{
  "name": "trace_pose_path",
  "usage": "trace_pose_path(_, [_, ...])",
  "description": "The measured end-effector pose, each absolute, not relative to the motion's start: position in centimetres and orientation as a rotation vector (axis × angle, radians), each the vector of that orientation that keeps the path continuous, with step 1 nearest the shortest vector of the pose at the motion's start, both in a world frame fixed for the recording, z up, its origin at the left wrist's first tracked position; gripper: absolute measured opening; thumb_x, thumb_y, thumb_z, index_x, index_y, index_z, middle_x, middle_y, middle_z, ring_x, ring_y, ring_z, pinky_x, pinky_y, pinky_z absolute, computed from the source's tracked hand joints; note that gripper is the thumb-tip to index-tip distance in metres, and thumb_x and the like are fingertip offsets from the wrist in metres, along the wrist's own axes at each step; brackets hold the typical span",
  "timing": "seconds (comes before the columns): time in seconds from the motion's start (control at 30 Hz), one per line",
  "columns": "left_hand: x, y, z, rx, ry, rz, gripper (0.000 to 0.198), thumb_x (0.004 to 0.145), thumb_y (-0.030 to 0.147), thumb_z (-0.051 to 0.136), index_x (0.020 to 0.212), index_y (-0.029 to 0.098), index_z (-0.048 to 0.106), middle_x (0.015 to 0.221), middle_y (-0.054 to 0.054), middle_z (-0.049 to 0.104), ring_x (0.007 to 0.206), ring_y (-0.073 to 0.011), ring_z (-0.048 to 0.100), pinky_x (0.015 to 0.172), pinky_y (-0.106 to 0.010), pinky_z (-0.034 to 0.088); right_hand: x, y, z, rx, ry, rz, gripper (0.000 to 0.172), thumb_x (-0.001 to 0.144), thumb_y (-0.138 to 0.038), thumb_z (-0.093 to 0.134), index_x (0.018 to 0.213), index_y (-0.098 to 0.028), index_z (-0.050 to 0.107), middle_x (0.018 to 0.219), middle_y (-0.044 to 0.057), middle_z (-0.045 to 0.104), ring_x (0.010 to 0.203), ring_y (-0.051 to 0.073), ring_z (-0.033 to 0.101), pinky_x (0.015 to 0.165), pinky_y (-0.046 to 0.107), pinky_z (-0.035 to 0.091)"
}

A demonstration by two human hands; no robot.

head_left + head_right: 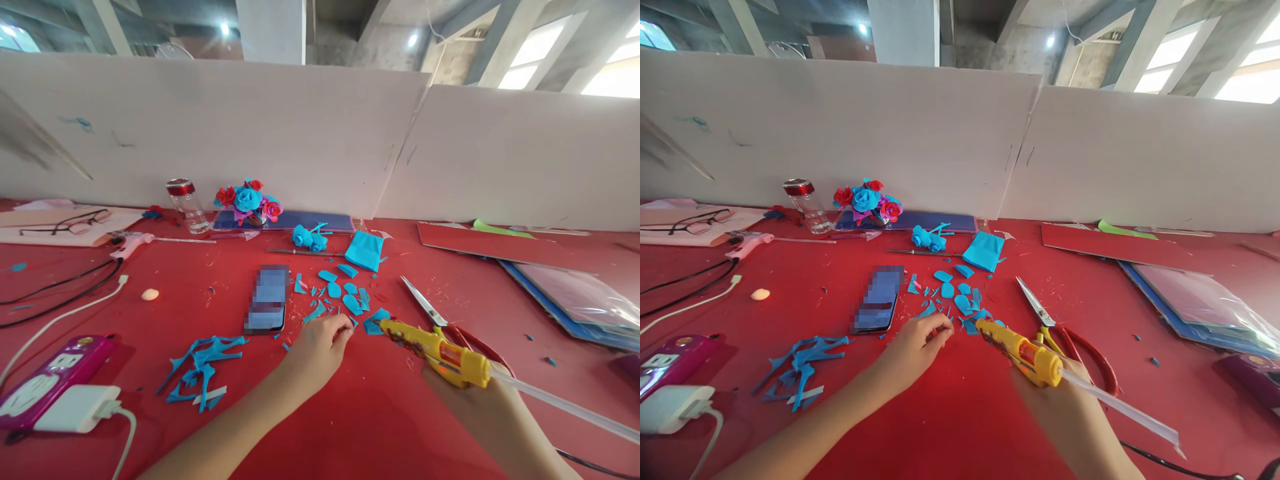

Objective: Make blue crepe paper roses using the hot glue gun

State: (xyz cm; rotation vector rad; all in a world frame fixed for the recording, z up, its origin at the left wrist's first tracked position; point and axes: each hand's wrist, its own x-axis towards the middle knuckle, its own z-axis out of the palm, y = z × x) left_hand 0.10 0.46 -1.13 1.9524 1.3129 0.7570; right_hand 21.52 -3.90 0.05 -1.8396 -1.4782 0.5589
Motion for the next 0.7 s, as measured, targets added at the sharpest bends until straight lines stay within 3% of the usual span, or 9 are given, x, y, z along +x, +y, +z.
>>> trace_pose_path(0.27, [0.1, 0.6, -1.0, 1.982, 1.341, 0.769, 0.018, 0.084, 0.018, 0.041, 0.071, 0.02, 0.052, 0.056, 0.006, 0.039, 0.05, -0.0094, 0.033, 0.05, -0.021, 0.023, 21.7, -4.4, -0.2, -1.795, -1.422, 0.523, 0.016, 0.065, -0.035, 0.054, 0.069, -0.021, 0.05, 0.046, -0.005, 0.042, 0.04, 0.01, 0.035, 0.033, 0.021, 0.029])
trace_pose_path(0.53, [0.1, 0.5, -1.0, 1.898, 1.294, 0.792, 0.016, 0.084, 0.02, 0.042, 0.07, 0.02, 0.05, 0.056, 0.006, 0.039, 0.048, -0.0086, 0.03, 0.047, -0.021, 0.022, 21.3, -4.6, -1.2, -1.695, -1.51, 0.493, 0.012, 0.064, -0.033, 0.058, 0.061, -0.022, 0.053, 0.059, 0.001, 0.059, 0.05, 0.015, 0.054, 0.043, 0.023, 0.042])
trace_pose_path(0.7, [0.0, 0.8, -1.5, 1.836, 1.273, 0.792, 0.016, 0.085, 0.026, 0.042, 0.074, 0.021, 0.052, 0.06, 0.005, 0.046, 0.048, -0.0083, 0.03, 0.046, -0.021, 0.022, 20.9, -5.1, -1.3, -1.711, -1.565, 0.348, 0.01, 0.066, -0.031, 0.057, 0.062, -0.022, 0.056, 0.055, -0.001, 0.058, 0.049, 0.014, 0.054, 0.042, 0.022, 0.041])
